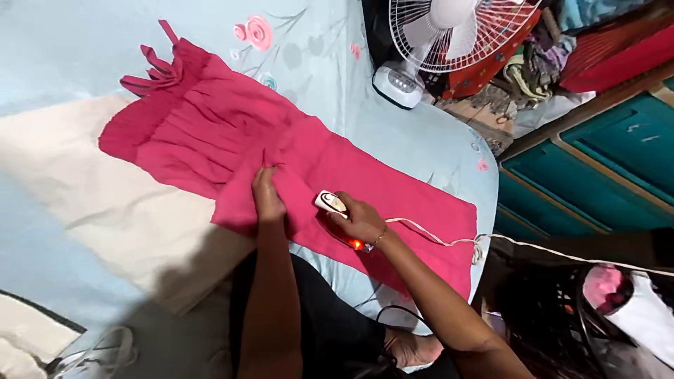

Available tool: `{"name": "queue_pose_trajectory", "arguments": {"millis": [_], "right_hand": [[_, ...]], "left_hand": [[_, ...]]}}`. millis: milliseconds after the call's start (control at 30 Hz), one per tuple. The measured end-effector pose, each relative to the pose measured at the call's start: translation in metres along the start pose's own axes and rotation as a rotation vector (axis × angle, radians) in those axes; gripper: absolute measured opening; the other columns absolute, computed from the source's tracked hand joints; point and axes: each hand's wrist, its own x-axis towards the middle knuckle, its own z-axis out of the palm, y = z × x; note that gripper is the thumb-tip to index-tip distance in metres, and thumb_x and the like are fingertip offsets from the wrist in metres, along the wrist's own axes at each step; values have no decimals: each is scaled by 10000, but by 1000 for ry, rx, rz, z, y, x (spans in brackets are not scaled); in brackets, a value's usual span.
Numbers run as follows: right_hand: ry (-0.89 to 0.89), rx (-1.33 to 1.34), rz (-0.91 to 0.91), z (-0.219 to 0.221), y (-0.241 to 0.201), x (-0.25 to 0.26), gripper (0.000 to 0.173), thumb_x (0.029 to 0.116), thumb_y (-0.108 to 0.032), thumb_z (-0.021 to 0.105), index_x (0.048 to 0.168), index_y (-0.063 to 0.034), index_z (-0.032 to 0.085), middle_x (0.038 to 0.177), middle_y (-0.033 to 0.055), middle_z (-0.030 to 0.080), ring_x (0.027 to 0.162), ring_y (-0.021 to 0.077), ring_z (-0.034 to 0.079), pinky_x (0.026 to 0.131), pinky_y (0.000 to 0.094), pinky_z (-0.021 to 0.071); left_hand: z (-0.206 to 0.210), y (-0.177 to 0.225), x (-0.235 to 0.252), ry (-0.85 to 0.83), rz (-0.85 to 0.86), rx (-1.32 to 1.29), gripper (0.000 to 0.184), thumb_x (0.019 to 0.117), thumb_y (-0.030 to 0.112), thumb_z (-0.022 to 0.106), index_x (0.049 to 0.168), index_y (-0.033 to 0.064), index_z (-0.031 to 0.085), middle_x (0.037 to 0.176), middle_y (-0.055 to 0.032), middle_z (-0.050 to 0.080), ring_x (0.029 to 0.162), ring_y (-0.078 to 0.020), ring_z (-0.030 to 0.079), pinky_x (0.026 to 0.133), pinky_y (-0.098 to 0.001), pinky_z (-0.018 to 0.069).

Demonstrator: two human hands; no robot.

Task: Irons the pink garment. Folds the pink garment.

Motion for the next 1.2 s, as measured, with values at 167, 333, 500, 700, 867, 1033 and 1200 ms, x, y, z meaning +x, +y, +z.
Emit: {"name": "queue_pose_trajectory", "arguments": {"millis": [167,333,500,700,867,1033,1200], "right_hand": [[-116,-46,-107,8,2,-21,601,1046,-427,542,1528,-77,458,1246,224,684,1163,391,662,1000,598,490],[-110,-74,-166,14,6,-39,600,1037,-415,564,1515,-62,482,1239,245,685,1149,418,666,977,616,494],[-125,-124,-174,8,33,-69,594,1015,-411,592,1492,-66,512,1215,243,695,1110,427,681,932,635,508],[229,-64,-5,10,90,-114,598,1001,-391,600,1451,-1,547,1172,246,715,1041,425,710,895,623,543],[335,-10,91,4,78,-89,592,1025,-379,571,1471,7,520,1215,239,703,1096,406,698,954,591,530],[264,-23,135,-14,34,-11,527,1052,-373,562,1462,-43,528,1162,254,700,1097,430,678,954,616,507],[235,-27,101,-25,20,55,519,1052,-404,547,1479,-113,501,1141,229,708,1066,432,689,885,646,524]], "left_hand": [[2,1,-2,4,-10,6,119,996,125,515,1038,56,602,933,-43,632,869,-118,636,793,-357,557],[0,1,-7,-36,2,69,117,999,155,509,1025,79,594,932,-23,622,872,-105,630,798,-364,555],[1,-1,0,-15,1,64,93,996,116,513,972,63,586,894,-31,610,841,-109,620,785,-352,547],[3,-3,-1,-40,20,104,86,997,102,516,985,62,592,893,-19,612,835,-94,623,779,-329,551],[3,-5,-3,-74,31,157,155,1012,122,503,1082,19,597,967,-57,625,881,-111,629,817,-356,553],[6,-2,-3,-40,-11,120,124,1001,104,514,1070,47,600,930,-38,631,844,-104,639,774,-338,561],[6,-5,0,-46,2,129,103,1003,95,511,1038,55,599,907,-24,622,834,-90,632,768,-319,555]]}}
